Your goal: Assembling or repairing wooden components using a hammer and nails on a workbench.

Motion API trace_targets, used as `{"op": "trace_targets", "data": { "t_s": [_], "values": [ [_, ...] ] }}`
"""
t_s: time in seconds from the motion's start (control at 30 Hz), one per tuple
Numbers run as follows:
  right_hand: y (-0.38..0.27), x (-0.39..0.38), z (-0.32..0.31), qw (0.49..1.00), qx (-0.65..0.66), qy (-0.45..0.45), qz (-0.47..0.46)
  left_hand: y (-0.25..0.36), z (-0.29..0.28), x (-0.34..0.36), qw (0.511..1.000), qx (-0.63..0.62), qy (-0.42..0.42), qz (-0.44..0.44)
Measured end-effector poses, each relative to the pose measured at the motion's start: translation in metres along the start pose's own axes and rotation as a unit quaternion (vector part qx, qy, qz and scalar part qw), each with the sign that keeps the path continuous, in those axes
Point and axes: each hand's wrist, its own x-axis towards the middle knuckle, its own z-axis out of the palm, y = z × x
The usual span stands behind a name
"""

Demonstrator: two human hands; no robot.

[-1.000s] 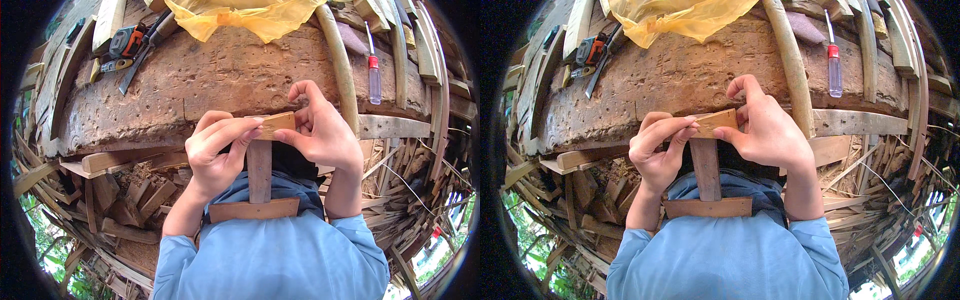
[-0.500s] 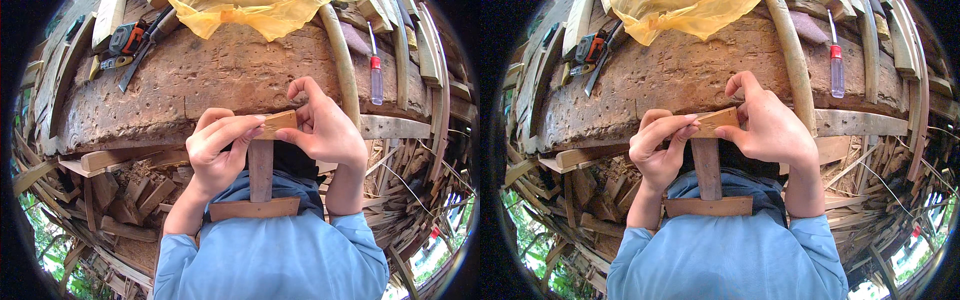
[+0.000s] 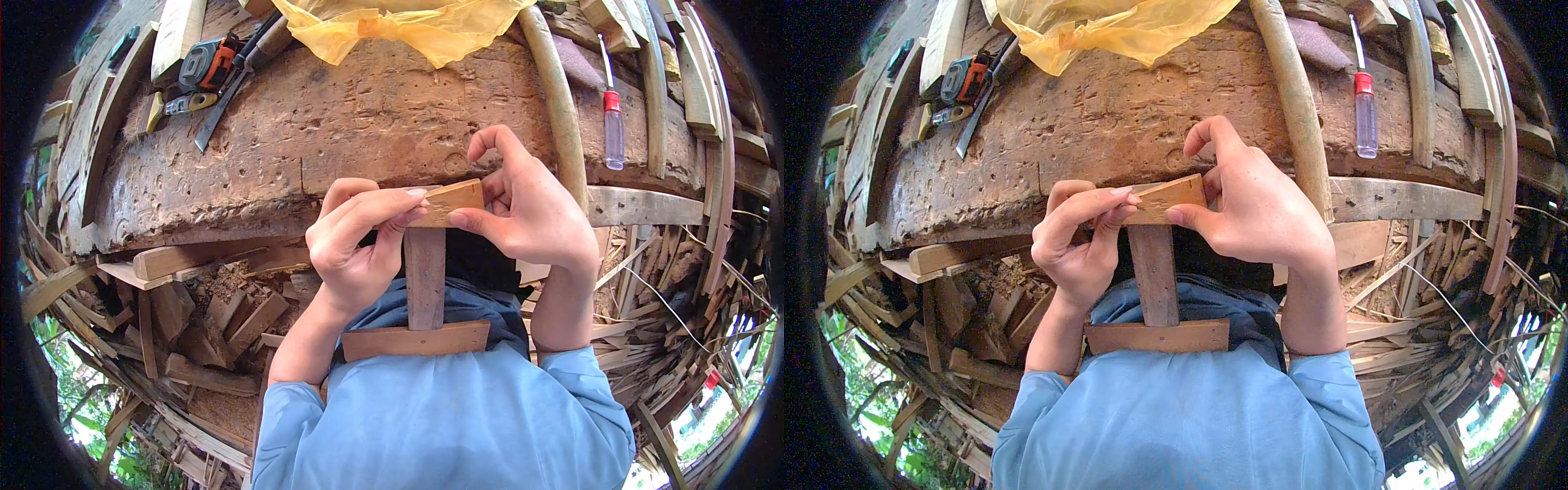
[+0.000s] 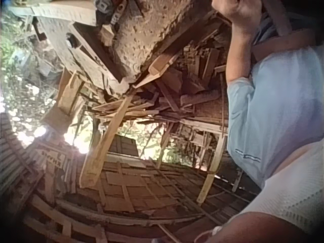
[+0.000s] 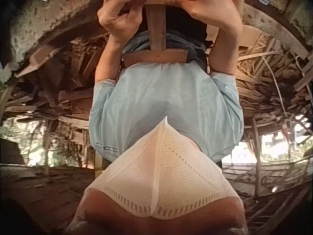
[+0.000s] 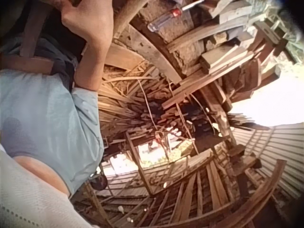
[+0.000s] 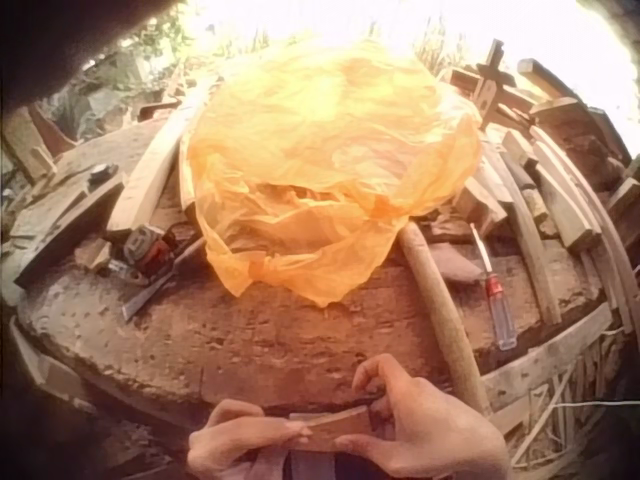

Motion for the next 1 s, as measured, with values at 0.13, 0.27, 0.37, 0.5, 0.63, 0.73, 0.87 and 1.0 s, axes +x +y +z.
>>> {"op": "trace_targets", "data": {
  "t_s": [0.13,0.27,0.37,0.5,0.63,0.73,0.87,1.0],
  "values": [
    [0.001,0.0,0.0,1.0,0.008,-0.002,0.007,0.001,0.0,0.0,1.0,0.0,0.002,0.003],
    [0.001,0.0,0.0,1.0,-0.001,0.0,0.005,0.0,0.001,0.0,1.0,0.004,0.009,0.01],
    [0.002,0.001,0.0,1.0,0.003,0.0,0.008,0.0,0.001,-0.001,1.0,0.009,0.008,0.015],
    [0.003,0.0,0.001,1.0,0.012,0.005,-0.001,-0.003,0.0,0.002,0.996,0.031,0.007,0.079],
    [0.003,0.0,0.0,1.0,0.018,-0.005,0.011,0.004,-0.002,0.008,0.996,0.066,-0.016,0.065],
    [0.004,-0.001,0.0,1.0,0.02,-0.001,0.012,0.009,-0.003,0.013,0.997,0.062,-0.034,0.028],
    [0.006,-0.002,0.003,1.0,0.023,0.004,0.01,0.007,-0.005,0.017,0.996,0.06,-0.055,0.045],
    [0.004,-0.003,0.003,0.999,0.048,0.003,0.012,0.002,-0.004,0.016,0.995,0.045,-0.06,0.063]
  ]
}}
